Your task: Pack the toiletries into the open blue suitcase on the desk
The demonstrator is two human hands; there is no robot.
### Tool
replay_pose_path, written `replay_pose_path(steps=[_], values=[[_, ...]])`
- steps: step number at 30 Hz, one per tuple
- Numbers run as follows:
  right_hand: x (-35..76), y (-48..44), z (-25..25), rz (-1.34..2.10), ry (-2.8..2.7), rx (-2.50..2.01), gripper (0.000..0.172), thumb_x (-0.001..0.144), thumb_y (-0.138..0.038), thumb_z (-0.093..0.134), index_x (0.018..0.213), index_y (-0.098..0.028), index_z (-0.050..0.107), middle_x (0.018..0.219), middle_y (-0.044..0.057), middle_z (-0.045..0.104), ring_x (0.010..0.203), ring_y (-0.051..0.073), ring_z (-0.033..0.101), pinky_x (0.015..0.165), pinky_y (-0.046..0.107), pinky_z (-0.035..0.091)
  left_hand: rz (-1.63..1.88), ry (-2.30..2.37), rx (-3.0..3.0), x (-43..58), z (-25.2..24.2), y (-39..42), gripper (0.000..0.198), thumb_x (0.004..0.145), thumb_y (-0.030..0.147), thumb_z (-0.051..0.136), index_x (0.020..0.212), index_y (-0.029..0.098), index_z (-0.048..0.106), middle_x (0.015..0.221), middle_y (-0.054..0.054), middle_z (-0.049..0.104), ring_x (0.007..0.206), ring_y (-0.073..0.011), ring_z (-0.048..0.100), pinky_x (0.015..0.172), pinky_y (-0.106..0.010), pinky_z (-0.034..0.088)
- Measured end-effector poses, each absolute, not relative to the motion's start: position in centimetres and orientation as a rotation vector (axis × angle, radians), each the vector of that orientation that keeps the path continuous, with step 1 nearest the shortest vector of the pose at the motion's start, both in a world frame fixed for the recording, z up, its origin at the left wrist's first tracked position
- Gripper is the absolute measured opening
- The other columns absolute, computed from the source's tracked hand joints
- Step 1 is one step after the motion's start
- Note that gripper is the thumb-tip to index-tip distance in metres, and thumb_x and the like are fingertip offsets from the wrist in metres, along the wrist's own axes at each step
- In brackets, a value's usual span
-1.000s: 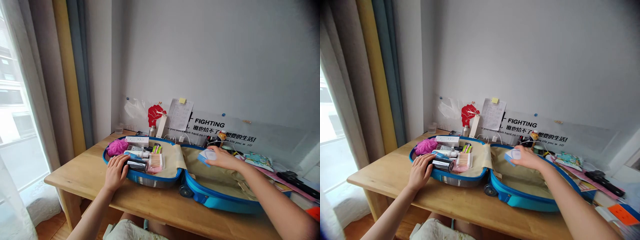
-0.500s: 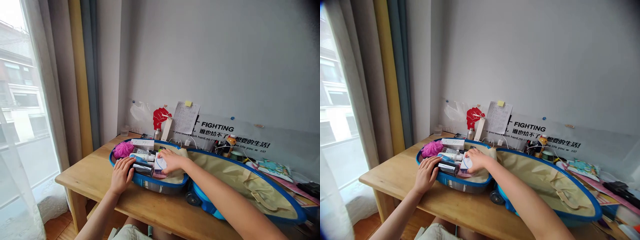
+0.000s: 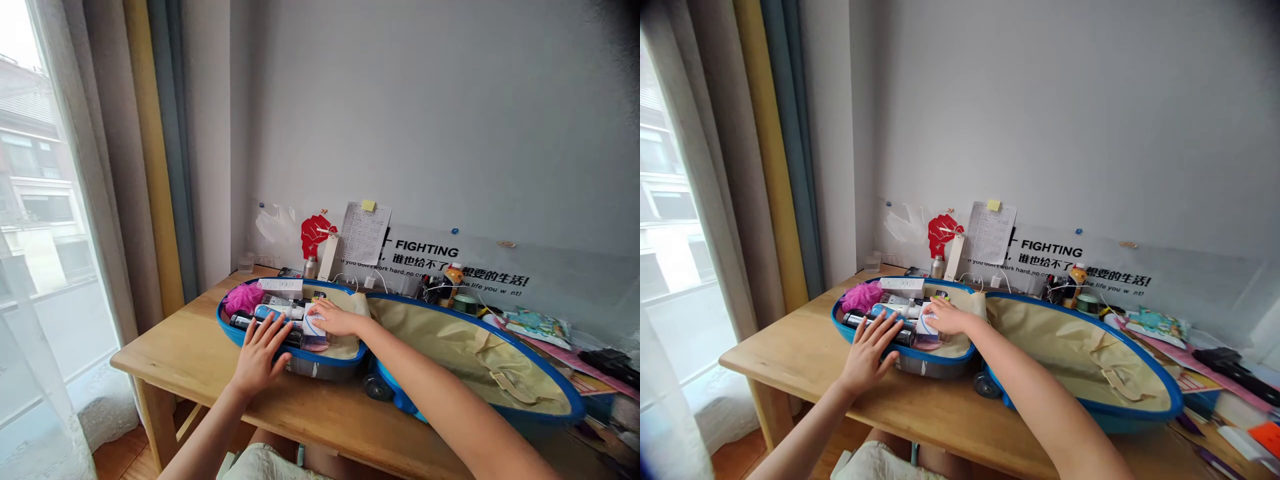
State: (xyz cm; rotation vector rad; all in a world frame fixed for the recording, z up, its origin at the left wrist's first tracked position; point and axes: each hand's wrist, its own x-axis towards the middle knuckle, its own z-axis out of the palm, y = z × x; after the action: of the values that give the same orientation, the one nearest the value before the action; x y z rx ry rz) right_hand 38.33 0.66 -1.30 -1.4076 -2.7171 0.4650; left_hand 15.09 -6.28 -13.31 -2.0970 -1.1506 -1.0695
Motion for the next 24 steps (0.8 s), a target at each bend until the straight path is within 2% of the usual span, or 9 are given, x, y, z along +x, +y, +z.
replay_pose_path(steps=[5, 8, 11, 16, 20, 24], values=[[41.2, -1.5, 0.6, 0.384, -2.595, -1.282, 0.051, 0.093, -0.041, 0.044, 0.141, -0.023, 0.046, 0.159, 0.01, 0.033, 0.151, 0.022, 0.024, 0.124, 0.046, 0.021, -1.008, -1.148, -2.177, 17.6, -12.6, -7.2, 0.058, 0.093, 0.05, 0.051, 0.145, 0.024, 0.05, 0.142, -0.009, 0.057, 0.136, -0.0289, 0.048, 0.121, -0.047, 0.015], [45.1, -4.6, 1.3, 0.265, -2.455, -1.249, 0.047, 0.093, -0.047, 0.043, 0.135, -0.027, 0.053, 0.154, 0.008, 0.042, 0.148, 0.026, 0.03, 0.122, 0.052, 0.024, -1.011, -1.153, -2.171, 17.7, -12.5, -7.2, 0.057, 0.093, 0.054, 0.051, 0.14, 0.023, 0.055, 0.139, -0.01, 0.06, 0.131, -0.0287, 0.052, 0.121, -0.047, 0.015], [50.4, -8.6, 0.4, 0.145, -2.237, -1.368, 0.047, 0.093, -0.056, 0.04, 0.127, -0.03, 0.059, 0.148, 0.007, 0.051, 0.139, 0.027, 0.046, 0.117, 0.05, 0.035, -1.0, -1.134, -2.145, 17.7, -12.4, -7.2, 0.059, 0.091, 0.058, 0.053, 0.139, 0.024, 0.056, 0.14, -0.011, 0.059, 0.133, -0.0301, 0.05, 0.12, -0.048, 0.016], [59.4, -14.5, -3.9, 0.067, -2.021, -1.683, 0.052, 0.084, -0.071, 0.043, 0.106, -0.034, 0.071, 0.117, 0.006, 0.073, 0.111, 0.029, 0.068, 0.094, 0.044, 0.057, -0.992, -0.979, -2.176, 19.4, -11.8, -7.7, 0.051, 0.089, 0.056, 0.059, 0.135, 0.032, 0.059, 0.147, -0.008, 0.053, 0.138, -0.0304, 0.045, 0.119, -0.049, 0.019], [63.1, -16.7, -6.6, -0.062, -1.995, -1.722, 0.054, 0.074, -0.079, 0.052, 0.092, -0.034, 0.075, 0.097, 0.006, 0.077, 0.093, 0.031, 0.073, 0.088, 0.048, 0.059, -1.053, -0.885, -2.321, 21.9, -11.7, -7.6, 0.036, 0.095, 0.048, 0.054, 0.123, 0.031, 0.066, 0.135, -0.004, 0.063, 0.133, -0.0256, 0.051, 0.12, -0.046, 0.022], [63.2, -16.7, -7.4, -0.171, -1.918, -1.683, 0.062, 0.073, -0.086, 0.043, 0.075, -0.032, 0.073, 0.082, 0.008, 0.076, 0.083, 0.031, 0.072, 0.084, 0.05, 0.057, -1.195, -0.875, -2.408, 23.1, -11.7, -7.3, 0.024, 0.099, 0.037, 0.049, 0.108, 0.03, 0.07, 0.115, 0.001, 0.074, 0.119, -0.0195, 0.062, 0.12, -0.043, 0.026]])
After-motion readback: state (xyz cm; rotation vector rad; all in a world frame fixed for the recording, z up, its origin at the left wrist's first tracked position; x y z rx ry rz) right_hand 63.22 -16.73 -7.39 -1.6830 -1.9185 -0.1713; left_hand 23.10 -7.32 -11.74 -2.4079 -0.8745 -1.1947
